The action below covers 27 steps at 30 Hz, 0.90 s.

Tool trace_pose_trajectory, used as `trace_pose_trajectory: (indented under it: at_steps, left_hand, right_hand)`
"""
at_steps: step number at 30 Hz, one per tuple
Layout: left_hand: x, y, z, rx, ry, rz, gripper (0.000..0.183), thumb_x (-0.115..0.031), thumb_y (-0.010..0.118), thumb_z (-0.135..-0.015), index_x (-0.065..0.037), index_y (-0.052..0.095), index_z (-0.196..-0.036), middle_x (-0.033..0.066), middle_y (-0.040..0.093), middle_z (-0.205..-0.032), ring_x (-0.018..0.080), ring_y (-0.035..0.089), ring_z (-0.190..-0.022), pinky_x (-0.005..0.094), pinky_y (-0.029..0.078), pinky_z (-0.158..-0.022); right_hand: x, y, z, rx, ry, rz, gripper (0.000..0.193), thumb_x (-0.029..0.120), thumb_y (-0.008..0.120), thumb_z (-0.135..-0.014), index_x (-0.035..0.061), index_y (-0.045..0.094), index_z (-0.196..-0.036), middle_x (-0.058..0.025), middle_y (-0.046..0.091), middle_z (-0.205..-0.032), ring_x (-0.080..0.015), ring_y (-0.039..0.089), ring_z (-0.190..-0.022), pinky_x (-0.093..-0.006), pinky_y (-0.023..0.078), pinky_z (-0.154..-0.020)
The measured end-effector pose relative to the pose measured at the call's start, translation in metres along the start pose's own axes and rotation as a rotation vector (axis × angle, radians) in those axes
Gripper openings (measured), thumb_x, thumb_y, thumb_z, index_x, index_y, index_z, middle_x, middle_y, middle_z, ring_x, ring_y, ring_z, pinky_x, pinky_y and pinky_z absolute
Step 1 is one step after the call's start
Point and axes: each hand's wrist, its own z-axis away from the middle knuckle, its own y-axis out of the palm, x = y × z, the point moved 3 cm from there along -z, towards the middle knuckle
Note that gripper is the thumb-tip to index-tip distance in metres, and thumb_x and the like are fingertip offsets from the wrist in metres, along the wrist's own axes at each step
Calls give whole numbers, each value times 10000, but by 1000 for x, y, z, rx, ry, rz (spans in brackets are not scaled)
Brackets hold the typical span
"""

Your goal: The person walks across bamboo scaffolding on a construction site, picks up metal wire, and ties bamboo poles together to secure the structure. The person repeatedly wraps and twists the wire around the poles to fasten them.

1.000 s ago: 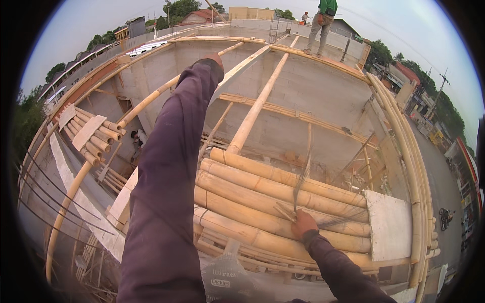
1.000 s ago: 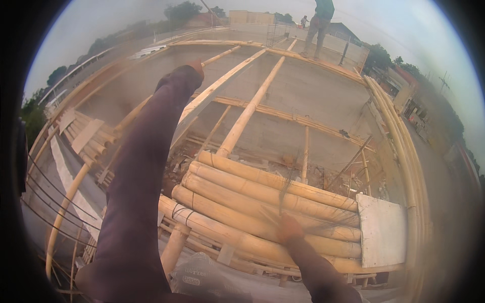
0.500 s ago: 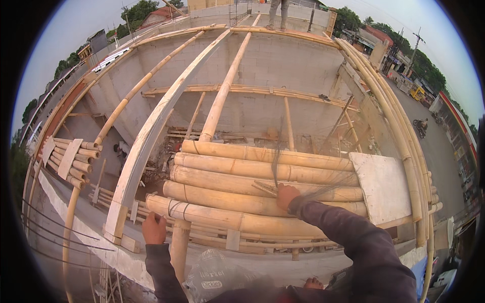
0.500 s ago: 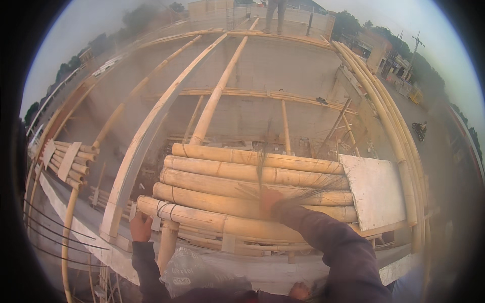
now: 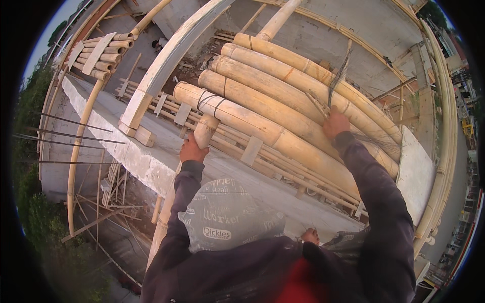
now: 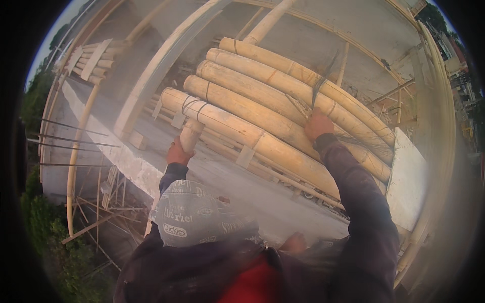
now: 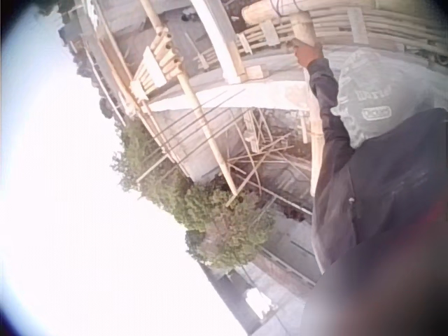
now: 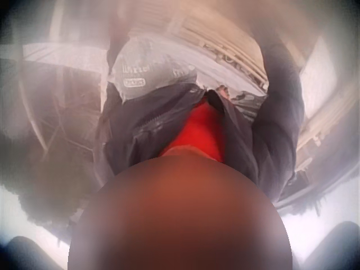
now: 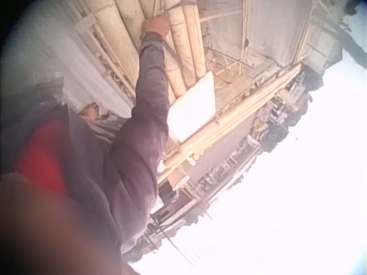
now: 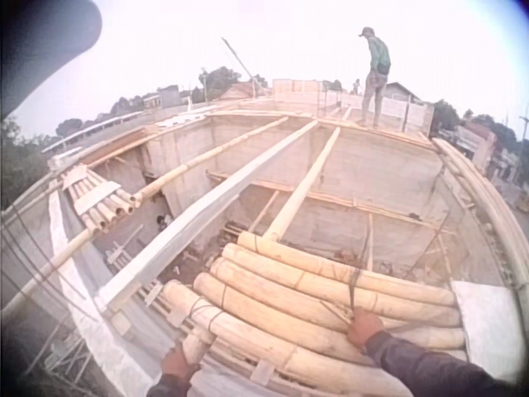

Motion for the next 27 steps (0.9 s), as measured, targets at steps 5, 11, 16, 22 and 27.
trace_pose_trajectory:
  at_steps: [5,11,16,22,27]
  left_hand:
    - [-4,-4,4,-32,-31,-20,735,-310,792,-627,-108,396,-1212,159,550,-1098,364,561,-1020,490,477,-818]
    - [-10,-11,9,-42,-20,23,758,-283,798,-600,-121,384,-1215,159,531,-1078,367,549,-1021,494,469,-836]
    - [-10,-9,8,-36,-43,-12,763,-261,797,-577,-118,383,-1203,161,531,-1088,377,550,-1018,502,476,-825]
    - [-3,-2,2,-17,-22,12,788,-283,800,-571,-112,373,-1211,165,527,-1105,369,552,-1026,498,474,-830]
    - [3,6,-2,4,-38,3,822,-293,790,-576,-95,348,-1240,175,524,-1115,363,543,-1054,501,472,-833]
  right_hand:
    - [0,0,-5,-18,-9,40,259,157,525,-821,-10,472,-1012,-272,628,-878,-421,618,-865,-494,484,-764]
    - [0,-7,-2,1,2,16,291,178,556,-786,-10,493,-999,-268,629,-904,-424,612,-889,-475,484,-782]
    - [-1,-11,3,-32,-35,-71,346,196,608,-768,-19,487,-1010,-250,633,-863,-413,619,-839,-486,484,-750]
    - [-4,-1,-9,-206,-106,51,386,214,637,-772,-32,501,-1037,-245,632,-893,-393,620,-877,-470,479,-778]
    - [-7,-2,-24,-272,-89,80,350,197,625,-787,-32,508,-1025,-258,627,-932,-390,615,-915,-453,481,-791]
